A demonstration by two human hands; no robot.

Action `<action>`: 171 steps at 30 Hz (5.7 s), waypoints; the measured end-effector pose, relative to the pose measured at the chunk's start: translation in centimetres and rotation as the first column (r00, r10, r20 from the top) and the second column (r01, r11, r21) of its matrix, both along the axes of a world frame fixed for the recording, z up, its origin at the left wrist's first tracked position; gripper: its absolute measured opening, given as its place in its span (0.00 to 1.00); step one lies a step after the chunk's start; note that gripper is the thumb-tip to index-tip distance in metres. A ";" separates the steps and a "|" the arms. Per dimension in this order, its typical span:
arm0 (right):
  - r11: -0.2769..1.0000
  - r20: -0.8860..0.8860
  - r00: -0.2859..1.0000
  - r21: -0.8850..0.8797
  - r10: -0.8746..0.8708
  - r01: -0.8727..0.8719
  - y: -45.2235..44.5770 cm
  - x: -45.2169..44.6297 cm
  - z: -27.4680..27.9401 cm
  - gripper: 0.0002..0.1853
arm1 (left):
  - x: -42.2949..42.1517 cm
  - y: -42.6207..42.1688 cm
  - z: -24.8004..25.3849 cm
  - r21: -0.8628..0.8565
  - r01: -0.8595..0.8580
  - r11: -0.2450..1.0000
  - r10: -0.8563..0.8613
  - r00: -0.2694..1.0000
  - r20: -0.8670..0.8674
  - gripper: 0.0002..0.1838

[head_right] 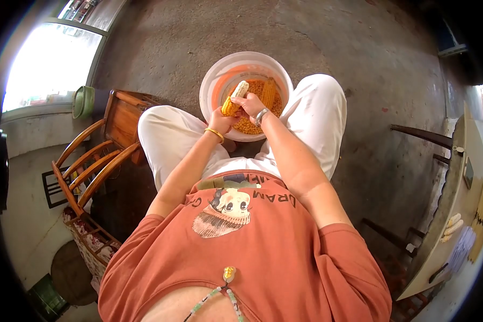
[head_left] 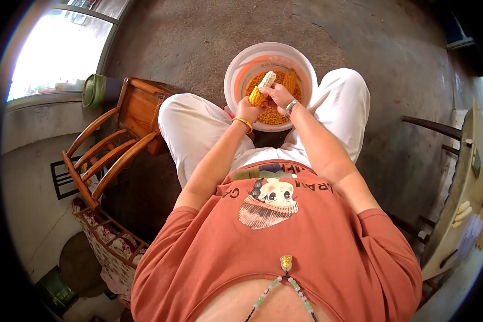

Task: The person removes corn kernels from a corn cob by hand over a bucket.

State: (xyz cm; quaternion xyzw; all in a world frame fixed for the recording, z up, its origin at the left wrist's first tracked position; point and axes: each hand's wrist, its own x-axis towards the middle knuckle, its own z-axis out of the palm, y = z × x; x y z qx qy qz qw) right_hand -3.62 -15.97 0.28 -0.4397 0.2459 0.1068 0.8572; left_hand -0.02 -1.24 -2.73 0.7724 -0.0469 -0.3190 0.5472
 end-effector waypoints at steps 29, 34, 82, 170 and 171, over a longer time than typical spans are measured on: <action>0.998 -0.011 0.999 0.041 -0.038 0.038 0.0 -0.2 -0.8 0.15 | -1.5 -0.5 0.3 0.107 -0.005 0.994 -0.033 0.934 0.356 0.15; 0.997 0.020 0.997 0.001 -0.073 0.073 0.5 -0.4 -2.0 0.18 | -2.1 -0.7 1.7 0.304 0.024 0.952 -0.145 0.912 0.383 0.19; 0.982 -0.001 0.999 0.179 0.053 -0.052 -1.1 -1.0 -0.9 0.14 | -1.4 -0.2 3.1 0.293 0.031 0.956 -0.120 0.949 0.291 0.23; 0.997 -0.026 0.999 -0.074 0.032 -0.034 -0.1 -0.9 -1.5 0.17 | -2.1 -0.3 3.4 0.379 0.055 0.924 -0.192 0.922 0.336 0.22; 0.997 -0.023 0.999 -0.066 0.045 -0.046 -0.3 -0.8 -1.4 0.17 | -1.8 -0.3 3.1 0.369 0.060 0.927 -0.187 0.929 0.318 0.22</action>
